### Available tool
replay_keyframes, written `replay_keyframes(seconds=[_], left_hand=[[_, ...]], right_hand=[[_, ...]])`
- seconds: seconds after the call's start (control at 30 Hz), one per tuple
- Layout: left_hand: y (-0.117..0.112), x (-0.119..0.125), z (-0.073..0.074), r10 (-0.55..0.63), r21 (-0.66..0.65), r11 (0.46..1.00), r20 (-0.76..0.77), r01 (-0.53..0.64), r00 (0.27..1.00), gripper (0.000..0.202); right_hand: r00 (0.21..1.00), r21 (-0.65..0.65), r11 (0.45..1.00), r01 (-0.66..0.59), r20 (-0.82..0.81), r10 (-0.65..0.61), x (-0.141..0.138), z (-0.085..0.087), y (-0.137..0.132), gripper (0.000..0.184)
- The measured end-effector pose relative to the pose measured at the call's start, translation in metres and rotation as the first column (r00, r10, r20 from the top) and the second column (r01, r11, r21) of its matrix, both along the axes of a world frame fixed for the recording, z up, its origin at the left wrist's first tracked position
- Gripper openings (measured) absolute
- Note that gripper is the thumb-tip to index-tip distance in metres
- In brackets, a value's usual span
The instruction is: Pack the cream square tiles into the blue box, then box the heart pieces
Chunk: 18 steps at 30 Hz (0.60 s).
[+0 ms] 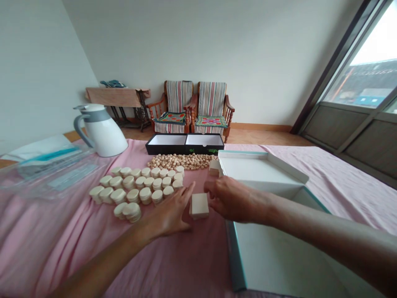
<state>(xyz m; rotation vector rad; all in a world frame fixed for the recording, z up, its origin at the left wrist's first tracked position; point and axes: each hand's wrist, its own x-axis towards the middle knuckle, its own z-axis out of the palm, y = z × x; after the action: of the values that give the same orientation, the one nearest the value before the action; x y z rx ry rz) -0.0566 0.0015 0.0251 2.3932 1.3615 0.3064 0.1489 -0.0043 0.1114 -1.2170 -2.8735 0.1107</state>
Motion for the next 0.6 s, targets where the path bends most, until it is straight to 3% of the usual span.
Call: replay_keyframes(seconds=[0.1, 0.2, 0.4, 0.5, 0.6], left_hand=[[-0.012, -0.009, 0.004, 0.094, -0.055, 0.994, 0.048, -0.092, 0.994, 0.092], [-0.017, -0.008, 0.004, 0.079, -0.131, 0.990, 0.156, -0.059, 0.985, 0.087], [-0.019, 0.006, -0.005, 0.070, -0.100, 0.994, 0.260, -0.046, 0.963, 0.083], [-0.019, 0.005, -0.007, 0.068, -0.124, 0.992, 0.258, -0.037, 0.964, 0.079], [-0.016, 0.000, -0.001, 0.087, -0.035, 0.996, 0.162, -0.082, 0.983, 0.077]], right_hand=[[0.988, -0.038, 0.996, -0.082, 0.127, 0.086, -0.019, -0.010, 0.008, 0.023], [0.974, -0.081, 0.992, -0.097, 0.198, 0.111, -0.030, -0.014, 0.012, 0.029], [0.979, -0.112, 0.991, -0.067, 0.184, 0.087, -0.036, -0.020, 0.020, 0.025], [0.986, -0.085, 0.996, -0.022, 0.163, 0.036, -0.031, -0.015, 0.019, 0.023], [0.994, -0.003, 0.995, 0.095, 0.052, -0.095, -0.011, -0.001, 0.010, 0.026]])
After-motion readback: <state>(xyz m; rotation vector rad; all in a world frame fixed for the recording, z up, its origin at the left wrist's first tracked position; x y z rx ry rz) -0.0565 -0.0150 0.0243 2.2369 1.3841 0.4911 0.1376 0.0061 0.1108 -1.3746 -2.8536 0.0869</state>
